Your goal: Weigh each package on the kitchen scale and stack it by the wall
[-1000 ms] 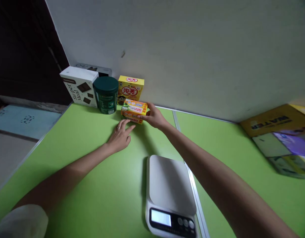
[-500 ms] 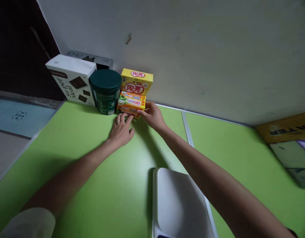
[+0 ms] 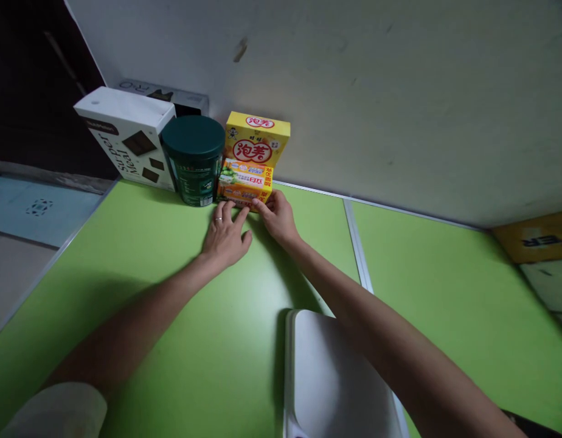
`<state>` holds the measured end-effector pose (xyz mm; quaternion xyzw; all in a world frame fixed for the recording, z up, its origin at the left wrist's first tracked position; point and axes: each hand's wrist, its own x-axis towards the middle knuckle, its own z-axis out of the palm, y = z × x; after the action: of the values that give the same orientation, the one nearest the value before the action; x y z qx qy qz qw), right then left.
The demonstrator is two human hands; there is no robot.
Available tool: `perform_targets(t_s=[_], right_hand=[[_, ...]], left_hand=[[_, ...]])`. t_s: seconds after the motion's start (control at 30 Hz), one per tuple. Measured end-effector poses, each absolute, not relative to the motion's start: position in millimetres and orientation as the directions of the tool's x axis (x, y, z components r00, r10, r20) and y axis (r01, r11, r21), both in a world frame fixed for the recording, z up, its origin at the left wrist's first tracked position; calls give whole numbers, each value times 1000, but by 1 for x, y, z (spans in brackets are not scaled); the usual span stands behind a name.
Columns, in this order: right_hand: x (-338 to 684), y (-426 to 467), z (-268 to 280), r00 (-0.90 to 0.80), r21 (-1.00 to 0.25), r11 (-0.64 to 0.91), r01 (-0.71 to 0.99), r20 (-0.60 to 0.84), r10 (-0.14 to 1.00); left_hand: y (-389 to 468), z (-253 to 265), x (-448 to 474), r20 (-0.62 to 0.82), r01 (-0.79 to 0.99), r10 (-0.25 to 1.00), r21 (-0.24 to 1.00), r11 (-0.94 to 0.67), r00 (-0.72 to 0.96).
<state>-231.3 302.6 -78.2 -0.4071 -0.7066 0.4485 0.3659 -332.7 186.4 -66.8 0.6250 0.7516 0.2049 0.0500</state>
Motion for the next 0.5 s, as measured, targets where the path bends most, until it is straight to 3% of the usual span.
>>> perform_targets(t_s=[0.27, 0.5], right_hand=[[-231, 299, -80, -369, -923, 286, 259, 179, 912], [-234, 303, -74, -387, -935, 215, 280, 95, 917]], left_hand=[[186, -67, -333, 181, 925, 961, 356, 135, -210], [185, -66, -332, 220, 930, 954, 346, 121, -205]])
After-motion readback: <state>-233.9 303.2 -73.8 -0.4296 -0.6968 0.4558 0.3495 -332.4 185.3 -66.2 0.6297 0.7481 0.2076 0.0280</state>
